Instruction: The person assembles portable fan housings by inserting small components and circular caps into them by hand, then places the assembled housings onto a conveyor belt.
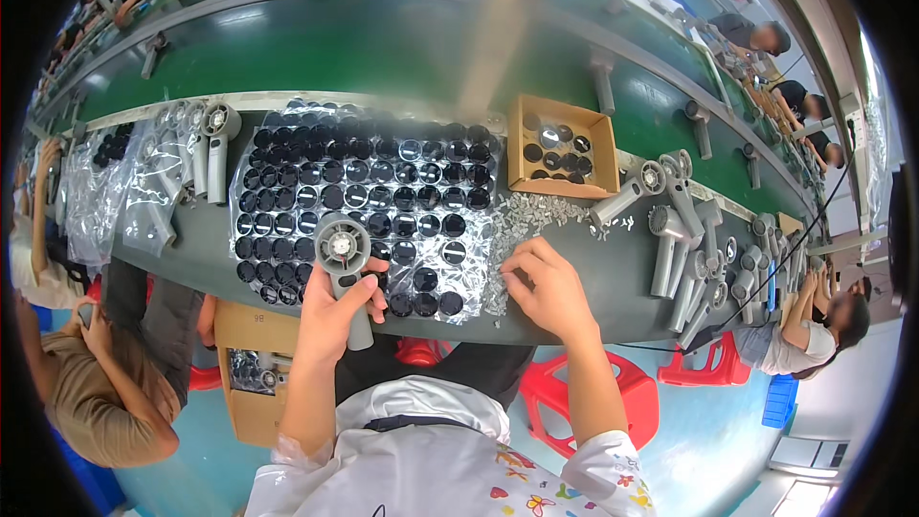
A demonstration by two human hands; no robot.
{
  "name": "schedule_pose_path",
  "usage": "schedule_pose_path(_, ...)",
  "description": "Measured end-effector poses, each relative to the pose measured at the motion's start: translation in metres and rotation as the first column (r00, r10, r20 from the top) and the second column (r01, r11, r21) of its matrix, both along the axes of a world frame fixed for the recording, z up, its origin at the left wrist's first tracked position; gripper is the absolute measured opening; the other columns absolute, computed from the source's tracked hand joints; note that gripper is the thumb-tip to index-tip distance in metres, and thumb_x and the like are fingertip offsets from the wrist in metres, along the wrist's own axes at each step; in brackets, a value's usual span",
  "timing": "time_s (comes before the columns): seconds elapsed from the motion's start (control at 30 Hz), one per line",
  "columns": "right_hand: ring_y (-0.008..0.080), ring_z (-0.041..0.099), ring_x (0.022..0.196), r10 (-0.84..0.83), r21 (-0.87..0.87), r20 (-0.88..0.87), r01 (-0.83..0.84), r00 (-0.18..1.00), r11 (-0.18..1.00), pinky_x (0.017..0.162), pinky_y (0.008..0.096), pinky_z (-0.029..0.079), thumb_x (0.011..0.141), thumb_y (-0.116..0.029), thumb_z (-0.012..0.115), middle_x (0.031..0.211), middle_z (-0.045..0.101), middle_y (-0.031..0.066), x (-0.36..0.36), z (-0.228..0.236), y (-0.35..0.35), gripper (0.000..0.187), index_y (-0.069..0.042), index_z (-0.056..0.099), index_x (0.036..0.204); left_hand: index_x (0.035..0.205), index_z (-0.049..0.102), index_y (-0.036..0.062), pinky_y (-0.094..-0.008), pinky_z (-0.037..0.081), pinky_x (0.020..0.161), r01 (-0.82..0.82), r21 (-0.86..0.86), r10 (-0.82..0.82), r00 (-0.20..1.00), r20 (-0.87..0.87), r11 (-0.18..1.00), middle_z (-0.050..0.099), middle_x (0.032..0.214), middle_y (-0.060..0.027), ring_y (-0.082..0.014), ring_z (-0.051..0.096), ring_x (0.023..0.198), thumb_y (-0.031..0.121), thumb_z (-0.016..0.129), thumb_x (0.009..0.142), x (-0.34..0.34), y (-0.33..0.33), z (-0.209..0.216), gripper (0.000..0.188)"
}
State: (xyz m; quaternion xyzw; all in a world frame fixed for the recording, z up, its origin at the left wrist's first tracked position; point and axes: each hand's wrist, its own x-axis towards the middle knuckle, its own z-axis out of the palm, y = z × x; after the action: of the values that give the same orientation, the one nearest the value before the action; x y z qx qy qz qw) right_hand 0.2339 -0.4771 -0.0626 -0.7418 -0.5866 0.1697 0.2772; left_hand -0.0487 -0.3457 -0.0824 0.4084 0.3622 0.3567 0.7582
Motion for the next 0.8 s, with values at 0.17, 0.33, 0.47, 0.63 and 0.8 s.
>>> schedule_pose_path(0.17, 0.0330, 0.069, 0.094, 0.021, -0.007, 0.023, -0.020, 1.000, 1.000, 0.080, 0.0441, 0.057, 0.088, -0.010, 0.075, 0.105, 0.066, 0.0061, -0.002, 0.002, -0.001, 0.009, -0.009, 0.073, 0.097, 0.126, 0.052, -0.0010, -0.0327, 0.057, 0.057, -0.007, 0.002, 0.007, 1.000, -0.020, 1.000, 0.070, 0.116, -0.0177, -0.0178, 0.068, 0.071, 0.002, 0.069, 0.095, 0.001, -0.001, 0.000, 0.036)
schedule_pose_path(0.33, 0.0310, 0.068, 0.090, 0.036, 0.041, -0.032, -0.035, 0.999, 0.999, 0.078, 0.0409, 0.057, 0.088, -0.007, 0.075, 0.104, 0.065, 0.0075, 0.000, 0.003, -0.001, 0.010, -0.008, 0.072, 0.098, 0.127, 0.051, -0.0001, -0.0320, 0.057, 0.056, -0.006, 0.014, 0.007, 0.999, -0.038, 1.000, 0.070, 0.115, -0.0181, -0.0177, 0.068, 0.071, 0.002, 0.070, 0.094, 0.002, -0.003, 0.007, 0.038)
schedule_pose_path(0.47, 0.0156, 0.067, 0.083, -0.044, 0.041, -0.301, 0.059, 0.953, 0.997, 0.072, 0.0310, 0.055, 0.089, -0.001, 0.075, 0.103, 0.068, 0.0071, -0.001, 0.005, -0.006, 0.011, -0.003, 0.070, 0.098, 0.131, 0.049, 0.0008, -0.0309, 0.056, 0.055, 0.074, 0.027, -0.075, 0.997, 0.007, 0.997, 0.070, 0.114, -0.0185, -0.0177, 0.067, 0.068, 0.001, 0.070, 0.094, 0.005, -0.013, 0.016, 0.042)
schedule_pose_path(0.63, 0.0091, 0.067, 0.080, 0.017, 0.131, -0.752, 0.124, 0.659, 0.984, 0.067, 0.0257, 0.054, 0.091, 0.007, 0.074, 0.101, 0.072, 0.0084, -0.021, 0.011, -0.013, 0.016, 0.003, 0.073, 0.106, 0.142, 0.038, 0.0025, -0.0308, 0.057, 0.059, 0.256, -0.035, -0.255, 0.966, 0.047, 0.966, 0.068, 0.117, -0.0179, -0.0149, 0.066, 0.068, -0.005, 0.064, 0.097, 0.024, -0.028, 0.020, 0.052)
schedule_pose_path(0.8, 0.0165, 0.073, 0.087, 0.093, 0.170, -0.898, 0.145, 0.429, 0.975, 0.077, 0.0290, 0.061, 0.086, 0.015, 0.076, 0.098, 0.072, 0.0123, -0.044, 0.021, -0.009, 0.024, 0.007, 0.072, 0.108, 0.142, 0.038, 0.0033, -0.0300, 0.056, 0.060, 0.345, -0.086, -0.348, 0.938, -0.011, 0.934, 0.068, 0.111, -0.0162, -0.0153, 0.065, 0.068, -0.004, 0.064, 0.097, 0.039, -0.040, 0.019, 0.053)
